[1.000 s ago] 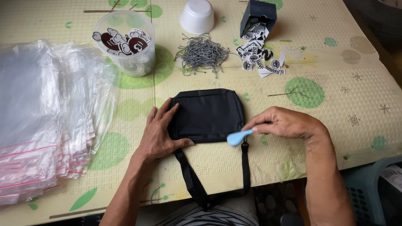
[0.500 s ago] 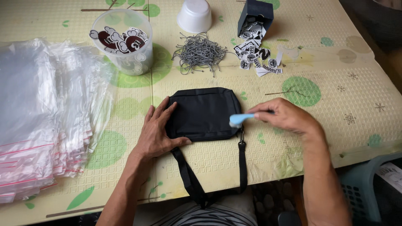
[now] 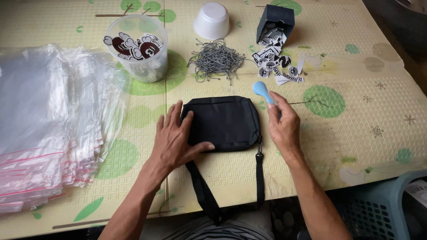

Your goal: The person uses a blue plastic spoon to smooth a sticker onto a black bag. They press the sticker firmly with the spoon and their fingers, then handle a metal chain.

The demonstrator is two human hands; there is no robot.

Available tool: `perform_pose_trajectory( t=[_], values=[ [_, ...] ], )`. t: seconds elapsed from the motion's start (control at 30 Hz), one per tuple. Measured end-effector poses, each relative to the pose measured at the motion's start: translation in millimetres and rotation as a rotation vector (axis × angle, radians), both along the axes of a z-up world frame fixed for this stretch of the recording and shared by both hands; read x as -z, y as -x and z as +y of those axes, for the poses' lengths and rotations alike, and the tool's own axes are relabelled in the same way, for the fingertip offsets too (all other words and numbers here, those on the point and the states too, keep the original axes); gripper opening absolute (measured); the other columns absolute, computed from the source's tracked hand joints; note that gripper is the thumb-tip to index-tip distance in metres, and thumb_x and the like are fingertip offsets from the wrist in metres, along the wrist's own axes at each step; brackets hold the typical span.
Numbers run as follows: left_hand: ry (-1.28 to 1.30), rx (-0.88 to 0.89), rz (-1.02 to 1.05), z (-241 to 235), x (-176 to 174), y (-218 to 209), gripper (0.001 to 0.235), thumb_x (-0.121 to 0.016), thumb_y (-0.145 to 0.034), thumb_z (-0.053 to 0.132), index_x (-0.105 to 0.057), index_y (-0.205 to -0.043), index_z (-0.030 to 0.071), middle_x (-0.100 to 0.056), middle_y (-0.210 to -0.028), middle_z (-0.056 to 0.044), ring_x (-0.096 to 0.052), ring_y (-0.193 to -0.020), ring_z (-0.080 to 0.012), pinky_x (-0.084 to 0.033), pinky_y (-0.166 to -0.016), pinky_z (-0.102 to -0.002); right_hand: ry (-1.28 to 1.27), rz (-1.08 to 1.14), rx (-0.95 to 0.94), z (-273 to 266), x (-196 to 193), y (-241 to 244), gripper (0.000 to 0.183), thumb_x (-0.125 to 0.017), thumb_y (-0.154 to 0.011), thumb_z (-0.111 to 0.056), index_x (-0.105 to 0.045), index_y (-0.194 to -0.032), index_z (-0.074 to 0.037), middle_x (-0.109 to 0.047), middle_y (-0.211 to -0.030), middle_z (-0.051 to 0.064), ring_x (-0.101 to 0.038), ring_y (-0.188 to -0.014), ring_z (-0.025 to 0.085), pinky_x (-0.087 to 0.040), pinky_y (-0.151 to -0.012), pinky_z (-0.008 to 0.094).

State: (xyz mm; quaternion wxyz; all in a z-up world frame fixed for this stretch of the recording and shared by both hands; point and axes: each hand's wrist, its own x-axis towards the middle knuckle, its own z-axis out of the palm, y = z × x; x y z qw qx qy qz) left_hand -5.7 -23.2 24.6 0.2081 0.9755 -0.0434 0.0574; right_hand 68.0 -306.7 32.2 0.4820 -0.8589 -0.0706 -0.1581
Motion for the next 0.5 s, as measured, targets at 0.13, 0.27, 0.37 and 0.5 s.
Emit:
perform_pose_trajectory(
  t=[0.13, 0.27, 0.37, 0.5],
  values=[
    [0.098, 0.001, -0.336, -49.8, 26.8, -37.6, 0.060, -0.080, -0.081, 0.051, -0.063, -0.127, 0.016, -0.053, -0.119, -0.008, -0.059, -0.105, -0.0336, -0.052, -0.081, -0.046, -0.027, 0.058, 0.023, -27.6, 42.2, -27.5, 0.025, -0.077, -0.098, -0.028, -0.072, -0.116, -0.012, -0.055, -0.063, -0.001, -0.048, -0.055, 0.010, -0.039, -0.048, 0.025],
    [0.268, 0.028, -0.244, -103.5, 32.7, -64.7, 0.052, -0.080, -0.082, 0.048, -0.056, -0.111, 0.012, -0.053, -0.094, -0.008, -0.063, -0.086, -0.0346, -0.050, -0.070, -0.045, -0.002, 0.208, 0.042, -25.3, 64.2, -31.8, 0.031, -0.084, -0.088, -0.031, -0.072, -0.108, -0.010, -0.056, -0.064, -0.001, -0.054, -0.057, 0.014, -0.042, -0.052, 0.027],
    [0.245, -0.046, -0.176, -111.7, 39.9, -69.2, 0.056, -0.083, -0.083, 0.045, -0.049, -0.109, 0.009, -0.045, -0.097, -0.010, -0.055, -0.090, -0.0360, -0.043, -0.071, -0.047, 0.149, 0.262, 0.077, -19.3, 60.6, -29.1, 0.035, -0.084, -0.084, -0.033, -0.072, -0.110, -0.014, -0.060, -0.069, 0.003, -0.064, -0.065, 0.023, -0.050, -0.061, 0.036],
    [0.296, -0.093, -0.059, -103.7, 41.4, -71.1, 0.064, -0.091, -0.073, 0.042, -0.048, -0.116, 0.021, -0.042, -0.105, -0.005, -0.051, -0.101, -0.0339, -0.043, -0.078, -0.049, 0.199, 0.198, 0.076, -17.1, 74.2, -35.0, 0.037, -0.083, -0.081, -0.028, -0.069, -0.110, -0.011, -0.059, -0.072, 0.009, -0.067, -0.074, 0.031, -0.052, -0.067, 0.044]
  ],
)
